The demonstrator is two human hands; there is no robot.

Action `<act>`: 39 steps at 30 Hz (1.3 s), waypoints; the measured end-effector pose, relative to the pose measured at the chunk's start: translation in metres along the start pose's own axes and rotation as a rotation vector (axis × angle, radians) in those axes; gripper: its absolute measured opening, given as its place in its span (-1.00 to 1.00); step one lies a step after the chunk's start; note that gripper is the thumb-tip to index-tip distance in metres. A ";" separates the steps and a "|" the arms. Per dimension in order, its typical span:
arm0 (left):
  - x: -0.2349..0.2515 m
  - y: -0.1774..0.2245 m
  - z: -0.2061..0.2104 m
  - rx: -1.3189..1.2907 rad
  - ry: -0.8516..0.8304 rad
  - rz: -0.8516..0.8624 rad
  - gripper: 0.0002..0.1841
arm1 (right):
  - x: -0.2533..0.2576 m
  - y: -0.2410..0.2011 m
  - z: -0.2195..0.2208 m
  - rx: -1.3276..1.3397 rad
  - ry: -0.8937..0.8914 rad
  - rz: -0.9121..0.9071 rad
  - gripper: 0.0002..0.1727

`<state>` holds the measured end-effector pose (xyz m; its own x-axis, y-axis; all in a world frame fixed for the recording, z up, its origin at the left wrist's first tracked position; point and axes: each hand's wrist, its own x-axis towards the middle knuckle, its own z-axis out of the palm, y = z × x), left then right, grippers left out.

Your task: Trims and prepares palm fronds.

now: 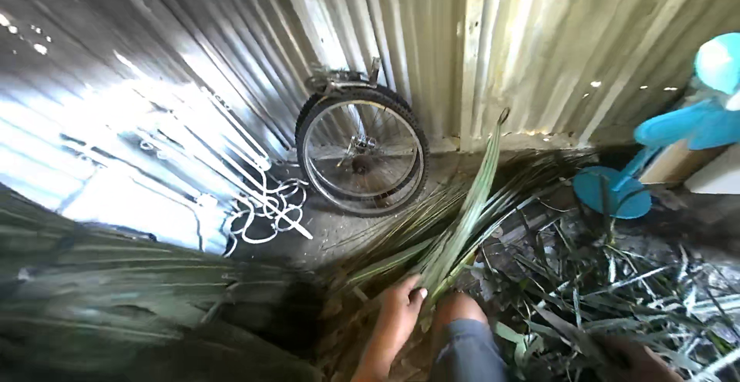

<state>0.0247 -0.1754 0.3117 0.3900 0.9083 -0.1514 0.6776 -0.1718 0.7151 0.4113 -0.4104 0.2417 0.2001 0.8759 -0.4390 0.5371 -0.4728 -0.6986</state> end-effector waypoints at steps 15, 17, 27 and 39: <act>-0.071 0.126 0.060 -0.307 -0.007 0.711 -0.71 | -0.082 -0.111 0.004 0.652 -0.006 -0.690 0.00; -0.070 0.137 0.078 -0.292 -0.058 0.598 -0.78 | -0.081 -0.108 0.013 0.774 0.048 -0.643 -0.03; -0.078 0.169 0.110 -0.239 -0.132 0.619 -0.89 | -0.097 -0.100 0.019 1.231 -0.026 -0.504 -0.32; -0.081 0.177 0.089 -0.748 -0.562 0.081 -0.87 | -0.087 -0.083 0.023 0.856 0.303 -0.685 -0.44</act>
<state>0.1688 -0.3134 0.3898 0.7946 0.5534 -0.2499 0.1347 0.2406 0.9612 0.3299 -0.4497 0.3252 0.3326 0.9074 0.2570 -0.1033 0.3060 -0.9464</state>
